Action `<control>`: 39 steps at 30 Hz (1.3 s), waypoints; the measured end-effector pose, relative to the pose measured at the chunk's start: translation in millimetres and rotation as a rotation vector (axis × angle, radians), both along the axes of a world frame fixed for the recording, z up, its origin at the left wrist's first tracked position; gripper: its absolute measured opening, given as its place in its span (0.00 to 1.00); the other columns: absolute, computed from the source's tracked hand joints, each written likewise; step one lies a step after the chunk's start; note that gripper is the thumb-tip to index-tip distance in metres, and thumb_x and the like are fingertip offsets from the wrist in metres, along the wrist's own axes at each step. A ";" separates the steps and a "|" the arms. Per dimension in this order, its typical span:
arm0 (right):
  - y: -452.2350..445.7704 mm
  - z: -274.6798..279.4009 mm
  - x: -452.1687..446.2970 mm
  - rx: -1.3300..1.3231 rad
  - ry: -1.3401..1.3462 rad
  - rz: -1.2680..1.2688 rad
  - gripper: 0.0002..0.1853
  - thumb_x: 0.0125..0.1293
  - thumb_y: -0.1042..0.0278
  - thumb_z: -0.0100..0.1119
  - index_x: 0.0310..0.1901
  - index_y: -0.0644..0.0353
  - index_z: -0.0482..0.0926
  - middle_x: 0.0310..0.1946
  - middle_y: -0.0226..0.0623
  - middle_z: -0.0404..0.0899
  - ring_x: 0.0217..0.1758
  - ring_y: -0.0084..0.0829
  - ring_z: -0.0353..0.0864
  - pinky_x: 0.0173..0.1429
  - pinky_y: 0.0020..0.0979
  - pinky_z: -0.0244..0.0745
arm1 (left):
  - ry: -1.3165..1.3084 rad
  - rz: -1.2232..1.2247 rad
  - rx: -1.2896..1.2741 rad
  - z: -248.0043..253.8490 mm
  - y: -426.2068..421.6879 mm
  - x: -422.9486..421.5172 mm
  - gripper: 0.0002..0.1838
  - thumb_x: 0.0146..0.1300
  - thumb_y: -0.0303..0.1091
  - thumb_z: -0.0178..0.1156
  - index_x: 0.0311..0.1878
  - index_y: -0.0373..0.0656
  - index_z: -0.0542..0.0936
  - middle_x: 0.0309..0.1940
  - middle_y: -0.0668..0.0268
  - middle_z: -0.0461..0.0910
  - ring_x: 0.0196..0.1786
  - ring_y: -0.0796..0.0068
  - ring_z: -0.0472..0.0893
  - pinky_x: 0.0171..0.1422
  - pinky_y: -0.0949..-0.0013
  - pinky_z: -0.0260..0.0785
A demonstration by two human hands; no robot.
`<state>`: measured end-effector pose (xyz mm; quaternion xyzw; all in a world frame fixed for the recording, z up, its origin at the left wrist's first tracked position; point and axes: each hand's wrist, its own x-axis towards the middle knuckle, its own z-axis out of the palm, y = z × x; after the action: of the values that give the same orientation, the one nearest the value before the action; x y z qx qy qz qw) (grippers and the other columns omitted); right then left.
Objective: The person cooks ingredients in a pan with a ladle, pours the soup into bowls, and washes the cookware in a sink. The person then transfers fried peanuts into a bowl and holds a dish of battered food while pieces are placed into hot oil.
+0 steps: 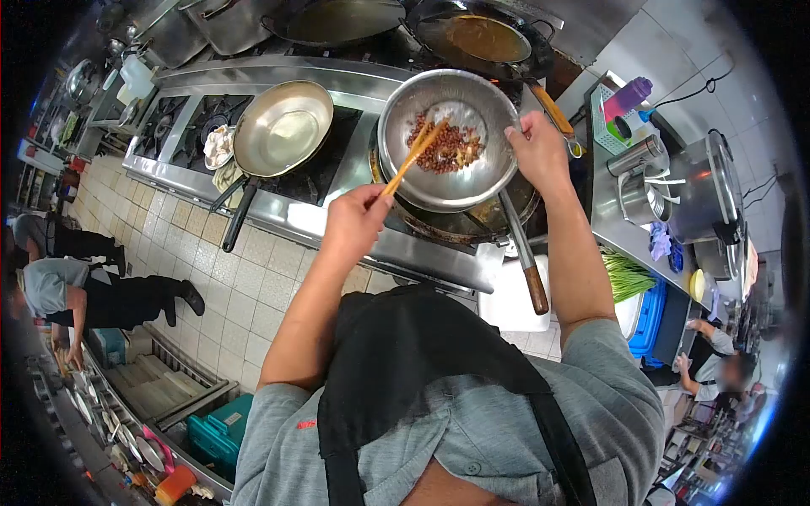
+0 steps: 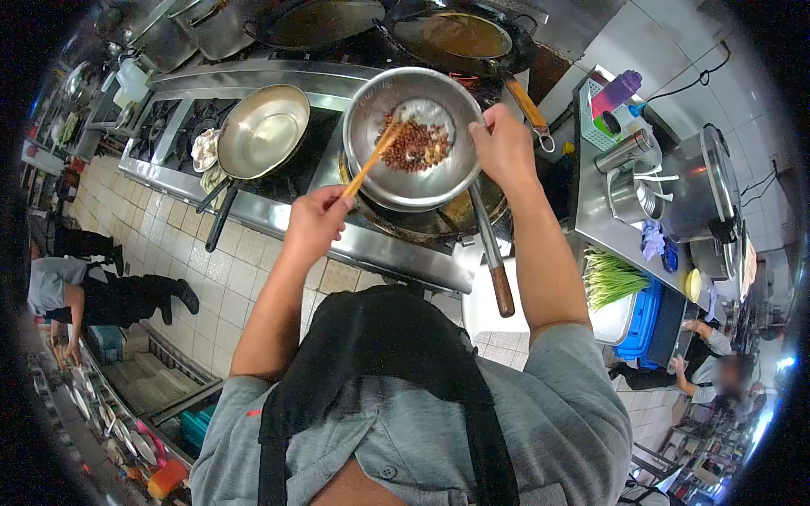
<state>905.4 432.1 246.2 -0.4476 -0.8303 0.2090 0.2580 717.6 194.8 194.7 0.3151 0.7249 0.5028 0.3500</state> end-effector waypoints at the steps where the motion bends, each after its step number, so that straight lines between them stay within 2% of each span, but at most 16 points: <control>1: -3.9 7.5 0.0 0.039 0.005 -0.021 0.14 0.60 0.62 0.65 0.38 0.65 0.76 0.29 0.43 0.80 0.32 0.35 0.78 0.41 0.35 0.73 | -0.002 0.000 0.000 6.6 -4.7 -2.8 0.15 0.64 0.34 0.62 0.50 0.34 0.81 0.22 0.66 0.78 0.22 0.76 0.77 0.28 0.72 0.71; 2: -8.5 12.7 -0.3 0.153 0.054 -0.019 0.11 0.62 0.65 0.63 0.33 0.63 0.74 0.28 0.48 0.80 0.33 0.48 0.81 0.40 0.40 0.73 | -0.069 0.019 0.034 12.4 -10.0 -7.4 0.15 0.65 0.34 0.61 0.50 0.32 0.81 0.22 0.69 0.76 0.22 0.81 0.74 0.27 0.75 0.69; 3: -10.9 14.4 0.4 0.154 0.054 -0.017 0.11 0.62 0.65 0.63 0.33 0.63 0.74 0.28 0.48 0.80 0.33 0.48 0.81 0.40 0.40 0.73 | -0.135 0.038 0.068 17.1 -15.2 -11.8 0.15 0.67 0.34 0.61 0.49 0.31 0.81 0.22 0.71 0.75 0.21 0.86 0.72 0.25 0.78 0.67; 9: -20.1 -14.1 3.9 0.517 0.142 0.208 0.06 0.60 0.72 0.62 0.38 0.60 0.77 0.34 0.43 0.83 0.35 0.45 0.83 0.41 0.41 0.78 | -0.190 0.093 0.208 17.9 -44.0 -21.5 0.14 0.66 0.33 0.61 0.50 0.33 0.81 0.20 0.71 0.75 0.20 0.85 0.72 0.26 0.79 0.67; 15: -20.9 -8.3 4.4 0.623 0.188 0.241 0.13 0.55 0.81 0.60 0.43 0.60 0.80 0.37 0.41 0.84 0.37 0.39 0.84 0.41 0.35 0.80 | -0.200 0.075 0.144 10.6 -67.2 -18.9 0.14 0.67 0.34 0.61 0.50 0.34 0.81 0.20 0.71 0.75 0.20 0.85 0.72 0.25 0.78 0.67; 17: -27.2 2.4 7.5 0.576 0.245 0.181 0.05 0.57 0.82 0.59 0.34 0.64 0.74 0.47 0.40 0.84 0.40 0.40 0.85 0.42 0.32 0.80 | -0.203 0.113 0.188 7.7 -72.4 -18.8 0.14 0.67 0.33 0.61 0.50 0.33 0.81 0.20 0.71 0.75 0.20 0.85 0.72 0.24 0.78 0.67; 23: -21.1 -23.8 1.5 0.606 0.111 0.321 0.05 0.58 0.79 0.61 0.33 0.63 0.74 0.48 0.40 0.84 0.39 0.36 0.86 0.41 0.32 0.80 | -0.174 0.160 0.184 -0.6 -81.7 -23.7 0.14 0.68 0.32 0.60 0.51 0.32 0.81 0.19 0.70 0.75 0.20 0.84 0.72 0.24 0.78 0.66; 27: -21.6 6.1 8.5 0.525 0.245 0.134 0.09 0.60 0.75 0.63 0.30 0.64 0.71 0.44 0.42 0.85 0.30 0.33 0.83 0.36 0.31 0.77 | -0.182 0.150 0.174 2.2 -83.9 -22.7 0.14 0.68 0.32 0.60 0.51 0.32 0.81 0.19 0.70 0.75 0.19 0.84 0.71 0.24 0.78 0.65; 29: -21.8 10.6 10.7 0.358 0.255 0.038 0.10 0.59 0.73 0.64 0.30 0.64 0.71 0.45 0.48 0.84 0.34 0.46 0.83 0.40 0.36 0.78 | -0.165 0.190 0.170 2.6 -81.8 -21.5 0.14 0.68 0.33 0.60 0.51 0.32 0.81 0.19 0.70 0.75 0.19 0.84 0.71 0.23 0.78 0.64; 30: -19.3 7.1 12.1 0.338 0.176 -0.031 0.11 0.60 0.70 0.65 0.30 0.65 0.72 0.37 0.47 0.85 0.29 0.42 0.83 0.34 0.34 0.79 | -0.165 0.192 0.169 2.5 -80.1 -21.0 0.14 0.68 0.33 0.60 0.51 0.32 0.81 0.19 0.70 0.75 0.19 0.84 0.71 0.23 0.78 0.64; 31: -15.2 0.1 12.2 0.337 0.176 -0.030 0.11 0.60 0.70 0.65 0.30 0.65 0.72 0.37 0.47 0.85 0.29 0.42 0.83 0.34 0.34 0.79 | -0.159 0.184 0.169 2.8 -75.6 -21.5 0.14 0.68 0.33 0.60 0.51 0.32 0.81 0.19 0.70 0.75 0.19 0.85 0.71 0.23 0.78 0.64; 33: -3.0 -21.5 11.3 -0.265 0.243 -0.100 0.12 0.61 0.67 0.66 0.32 0.66 0.74 0.28 0.42 0.82 0.25 0.33 0.83 0.27 0.31 0.78 | -0.152 0.176 0.169 4.9 -63.0 -20.9 0.14 0.68 0.33 0.60 0.51 0.33 0.81 0.18 0.71 0.74 0.19 0.85 0.71 0.23 0.78 0.65; 34: 2.7 -35.7 12.0 -0.384 0.268 -0.051 0.13 0.61 0.66 0.66 0.34 0.69 0.76 0.24 0.37 0.77 0.24 0.25 0.81 0.23 0.28 0.78 | -0.123 0.156 0.146 7.6 -54.7 -19.4 0.15 0.67 0.33 0.61 0.52 0.34 0.81 0.19 0.71 0.75 0.19 0.85 0.71 0.23 0.78 0.65; 35: 5.9 -50.5 13.4 -0.561 0.287 -0.033 0.14 0.61 0.66 0.66 0.35 0.70 0.76 0.24 0.38 0.78 0.23 0.25 0.80 0.24 0.28 0.78 | -0.094 0.137 0.121 9.8 -45.7 -17.6 0.15 0.67 0.34 0.61 0.52 0.34 0.81 0.19 0.71 0.75 0.19 0.85 0.70 0.24 0.78 0.65; 37: 11.9 -74.7 19.6 -0.655 0.291 -0.063 0.15 0.61 0.62 0.67 0.35 0.69 0.77 0.24 0.38 0.78 0.22 0.26 0.79 0.25 0.28 0.77 | -0.074 0.130 0.095 7.4 -23.2 -14.2 0.15 0.66 0.35 0.62 0.52 0.35 0.82 0.21 0.70 0.76 0.20 0.86 0.71 0.23 0.78 0.65; 39: 5.9 -68.6 26.7 -0.550 0.231 -0.066 0.16 0.61 0.60 0.67 0.33 0.68 0.77 0.23 0.37 0.78 0.22 0.26 0.79 0.27 0.28 0.75 | 0.034 0.069 0.027 -3.5 0.0 -10.1 0.17 0.64 0.38 0.63 0.50 0.35 0.83 0.25 0.64 0.80 0.23 0.77 0.77 0.28 0.71 0.71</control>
<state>932.2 437.9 177.6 -0.5007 -0.6926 0.4673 0.2263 707.6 194.8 191.2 0.3028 0.7344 0.5189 0.3158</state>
